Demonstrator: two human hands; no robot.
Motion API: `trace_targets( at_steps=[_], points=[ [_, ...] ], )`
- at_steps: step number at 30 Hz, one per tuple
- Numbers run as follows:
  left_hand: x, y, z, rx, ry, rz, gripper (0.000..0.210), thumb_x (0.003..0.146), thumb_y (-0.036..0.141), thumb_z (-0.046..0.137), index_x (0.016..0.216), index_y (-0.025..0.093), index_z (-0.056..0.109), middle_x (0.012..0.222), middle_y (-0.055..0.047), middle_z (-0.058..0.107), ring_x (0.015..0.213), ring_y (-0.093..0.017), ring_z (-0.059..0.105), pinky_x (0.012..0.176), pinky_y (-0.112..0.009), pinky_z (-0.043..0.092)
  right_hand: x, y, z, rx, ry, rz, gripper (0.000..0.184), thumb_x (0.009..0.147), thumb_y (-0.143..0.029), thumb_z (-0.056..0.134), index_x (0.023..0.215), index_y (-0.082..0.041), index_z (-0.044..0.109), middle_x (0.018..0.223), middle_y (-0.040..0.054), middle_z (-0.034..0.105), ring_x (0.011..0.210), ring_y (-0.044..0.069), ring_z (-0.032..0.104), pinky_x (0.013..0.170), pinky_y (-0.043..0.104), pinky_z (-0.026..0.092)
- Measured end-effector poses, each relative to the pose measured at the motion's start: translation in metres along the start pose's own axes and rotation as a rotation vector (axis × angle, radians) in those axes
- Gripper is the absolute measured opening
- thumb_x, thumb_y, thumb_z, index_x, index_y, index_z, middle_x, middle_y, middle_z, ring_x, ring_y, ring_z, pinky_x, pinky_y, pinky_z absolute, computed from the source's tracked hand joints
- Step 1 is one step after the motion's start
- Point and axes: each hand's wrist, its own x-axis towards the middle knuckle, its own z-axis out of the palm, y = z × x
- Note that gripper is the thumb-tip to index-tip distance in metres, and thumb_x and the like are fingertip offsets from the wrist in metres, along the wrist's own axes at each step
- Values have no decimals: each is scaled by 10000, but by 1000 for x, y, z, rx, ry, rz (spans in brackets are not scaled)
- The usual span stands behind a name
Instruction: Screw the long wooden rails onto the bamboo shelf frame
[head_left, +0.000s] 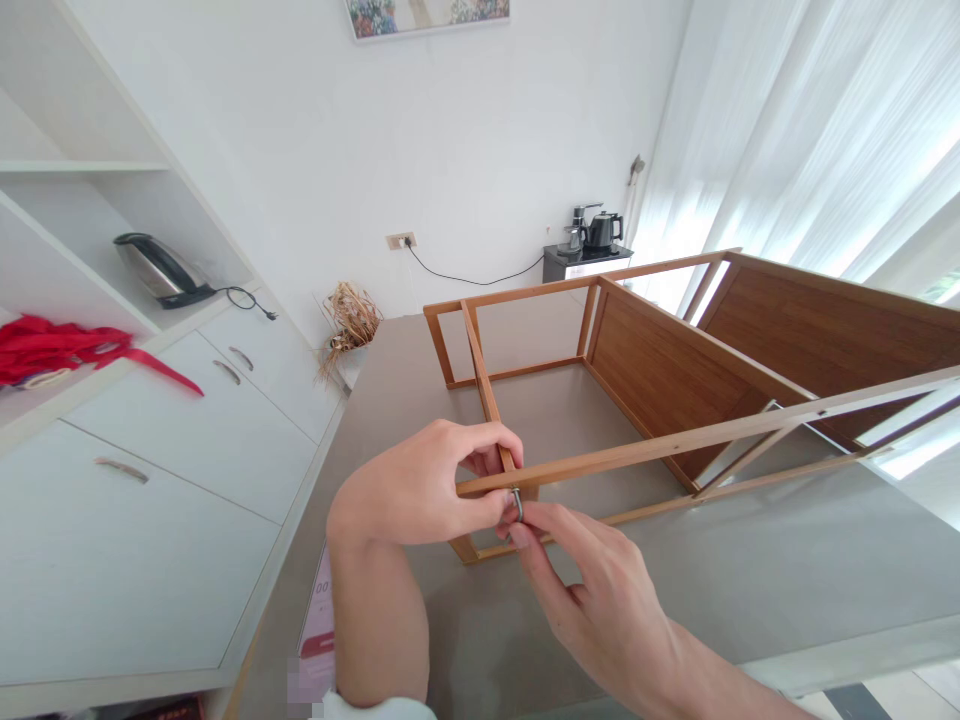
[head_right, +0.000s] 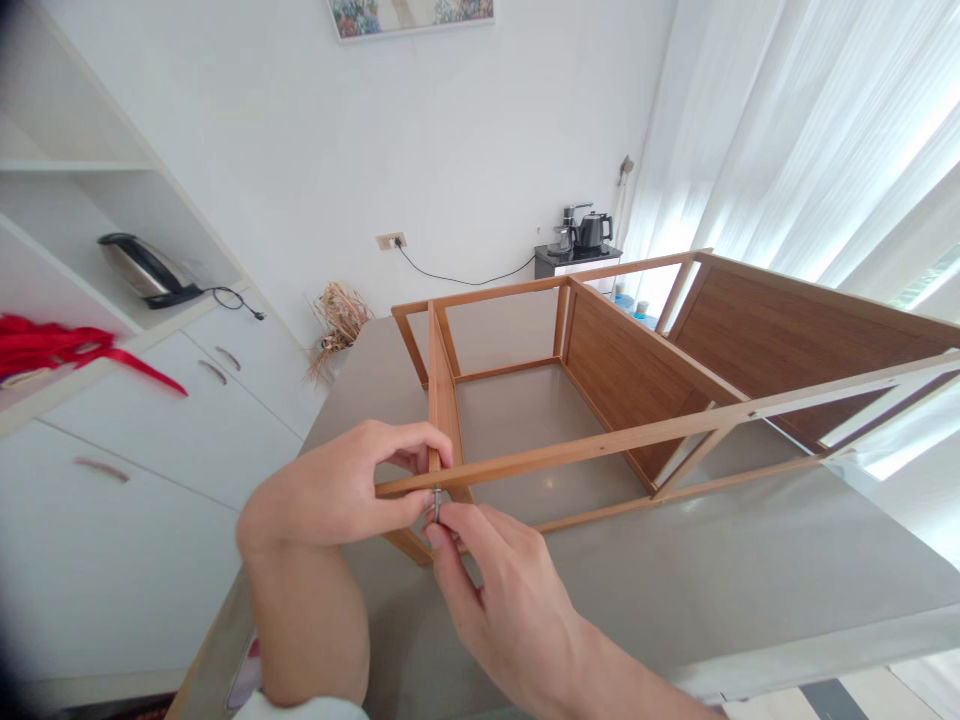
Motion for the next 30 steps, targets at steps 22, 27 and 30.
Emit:
trace_targets(
  at_steps=[22, 27, 30],
  points=[
    [-1, -3, 0, 20, 22, 20, 194, 810, 217, 599, 1004, 228, 611, 909, 25, 718, 824, -142, 651, 775, -249, 489, -2, 9, -5, -99, -2, -209, 234, 952, -71, 490, 1105, -206, 605, 944, 36, 670, 811, 127, 607, 739, 240, 495],
    [-1, -3, 0, 13, 15, 18, 184, 816, 216, 587, 998, 231, 611, 896, 29, 704, 816, -137, 640, 761, -242, 483, 5, 10, -24, -309, -13, -270, 215, 931, -56, 510, 1043, -202, 622, 917, 46, 635, 793, 150, 557, 727, 282, 469],
    [-1, -2, 0, 11, 19, 15, 181, 814, 212, 587, 992, 231, 612, 892, 30, 702, 812, -135, 638, 762, -242, 480, 6, 10, -27, -352, -26, -280, 218, 933, -58, 508, 1048, -203, 624, 917, 49, 635, 803, 157, 558, 730, 286, 461]
  ],
)
